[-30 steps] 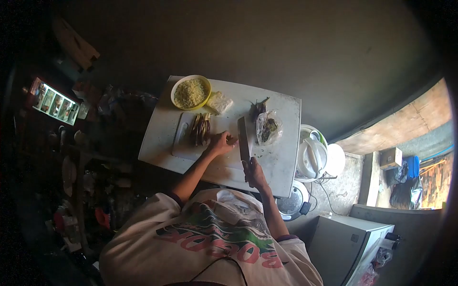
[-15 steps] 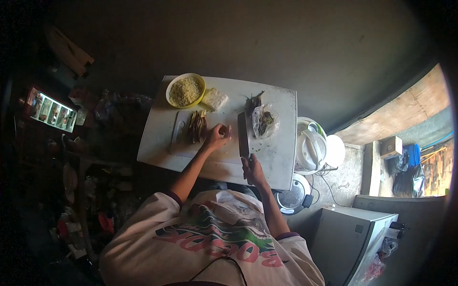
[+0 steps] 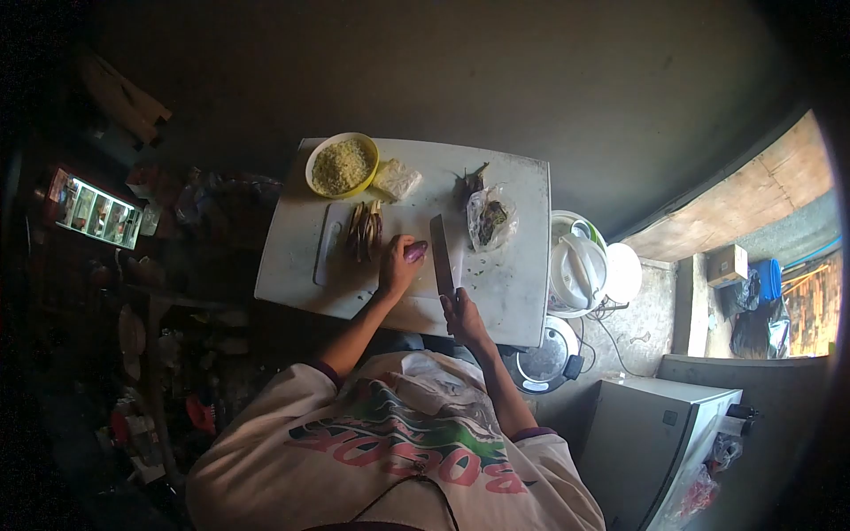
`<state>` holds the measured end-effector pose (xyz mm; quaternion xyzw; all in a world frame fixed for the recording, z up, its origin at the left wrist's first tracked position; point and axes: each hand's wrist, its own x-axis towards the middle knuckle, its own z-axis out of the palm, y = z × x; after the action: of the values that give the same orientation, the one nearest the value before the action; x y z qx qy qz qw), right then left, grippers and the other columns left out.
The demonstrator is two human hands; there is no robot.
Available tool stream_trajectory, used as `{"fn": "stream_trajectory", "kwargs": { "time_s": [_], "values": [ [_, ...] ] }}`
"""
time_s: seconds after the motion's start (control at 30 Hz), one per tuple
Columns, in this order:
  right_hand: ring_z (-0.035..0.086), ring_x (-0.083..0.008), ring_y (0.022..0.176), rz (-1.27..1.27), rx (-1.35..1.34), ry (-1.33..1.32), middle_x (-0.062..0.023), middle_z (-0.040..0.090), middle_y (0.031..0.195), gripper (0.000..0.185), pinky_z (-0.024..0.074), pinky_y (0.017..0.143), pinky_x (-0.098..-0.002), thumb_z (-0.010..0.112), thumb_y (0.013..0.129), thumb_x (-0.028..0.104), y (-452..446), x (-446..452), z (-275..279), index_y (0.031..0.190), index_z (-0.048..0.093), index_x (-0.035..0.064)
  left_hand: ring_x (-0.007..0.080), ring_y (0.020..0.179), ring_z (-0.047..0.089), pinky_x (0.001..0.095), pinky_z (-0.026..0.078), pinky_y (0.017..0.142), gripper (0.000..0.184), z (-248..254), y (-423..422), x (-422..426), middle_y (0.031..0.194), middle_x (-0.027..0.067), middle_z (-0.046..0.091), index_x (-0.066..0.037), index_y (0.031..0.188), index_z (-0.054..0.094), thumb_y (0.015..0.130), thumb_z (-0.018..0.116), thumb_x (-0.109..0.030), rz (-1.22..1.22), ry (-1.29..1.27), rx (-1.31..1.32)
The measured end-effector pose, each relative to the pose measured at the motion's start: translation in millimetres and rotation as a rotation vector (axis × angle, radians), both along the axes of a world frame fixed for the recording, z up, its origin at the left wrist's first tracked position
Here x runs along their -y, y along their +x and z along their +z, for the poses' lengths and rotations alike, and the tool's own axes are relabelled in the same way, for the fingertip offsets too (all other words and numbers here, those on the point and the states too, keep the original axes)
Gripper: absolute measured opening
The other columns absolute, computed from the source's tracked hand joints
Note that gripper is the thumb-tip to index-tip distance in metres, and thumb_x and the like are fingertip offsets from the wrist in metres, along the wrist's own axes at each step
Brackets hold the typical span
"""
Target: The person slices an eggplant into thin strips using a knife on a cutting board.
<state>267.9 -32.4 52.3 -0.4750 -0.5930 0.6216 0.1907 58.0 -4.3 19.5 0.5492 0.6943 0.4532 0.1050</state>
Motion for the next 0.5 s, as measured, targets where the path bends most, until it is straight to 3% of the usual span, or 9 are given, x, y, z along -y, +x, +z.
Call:
{"fn": "stream_trajectory", "kwargs": {
  "time_s": [0.2,0.27,0.3,0.37,0.5],
  "values": [
    [0.051,-0.0160,0.046,0.020,0.225,0.229,-0.0075,0.051,0.060,0.032,0.0396,0.042,-0.0339,0.054,0.096,0.033,2.2,7.5,-28.7,0.093,0.045,0.0025,0.0330,0.093,0.063,0.0408,0.049,0.079,0.047,-14.8,9.0,17.6,0.100,0.0160,0.064,-0.005,0.111,0.056,0.070,0.078,-0.012,0.056,-0.123,0.016],
    [0.059,-0.0282,0.052,0.019,0.271,0.214,-0.0156,0.057,0.063,0.032,0.0424,0.047,-0.0412,0.053,0.096,0.032,2.9,10.2,-35.1,0.094,0.046,0.0014,0.0333,0.094,0.063,0.0407,0.049,0.080,0.049,-9.2,10.0,23.2,0.103,0.0159,0.063,-0.005,0.112,0.056,0.069,0.079,-0.014,0.032,-0.120,0.012],
    [0.059,-0.0282,0.052,0.020,0.271,0.212,-0.0156,0.057,0.063,0.032,0.0424,0.047,-0.0412,0.053,0.096,0.032,1.5,11.5,-26.5,0.094,0.046,0.0014,0.0337,0.095,0.063,0.0406,0.049,0.082,0.050,-7.2,10.2,24.8,0.106,0.0157,0.063,-0.004,0.113,0.057,0.069,0.079,-0.015,0.007,-0.113,0.007],
    [0.063,-0.0429,0.065,0.050,0.352,0.301,-0.0256,0.061,0.071,0.030,0.0446,0.055,-0.0484,0.051,0.096,0.030,-5.0,12.6,0.7,0.093,0.045,0.0007,0.0341,0.094,0.062,0.0406,0.049,0.083,0.052,-12.6,10.1,27.8,0.109,0.0154,0.062,-0.003,0.114,0.058,0.069,0.080,-0.015,-0.012,-0.071,-0.021],
    [0.060,-0.0510,0.077,0.064,0.346,0.247,-0.0310,0.061,0.076,0.027,0.0443,0.061,-0.0538,0.051,0.095,0.027,-12.0,8.9,1.3,0.096,0.044,0.0006,0.0325,0.093,0.063,0.0383,0.051,0.083,0.054,-17.9,8.5,28.9,0.114,0.0149,0.061,0.000,0.116,0.059,0.068,0.080,-0.014,-0.057,-0.015,-0.059]
  ]
}}
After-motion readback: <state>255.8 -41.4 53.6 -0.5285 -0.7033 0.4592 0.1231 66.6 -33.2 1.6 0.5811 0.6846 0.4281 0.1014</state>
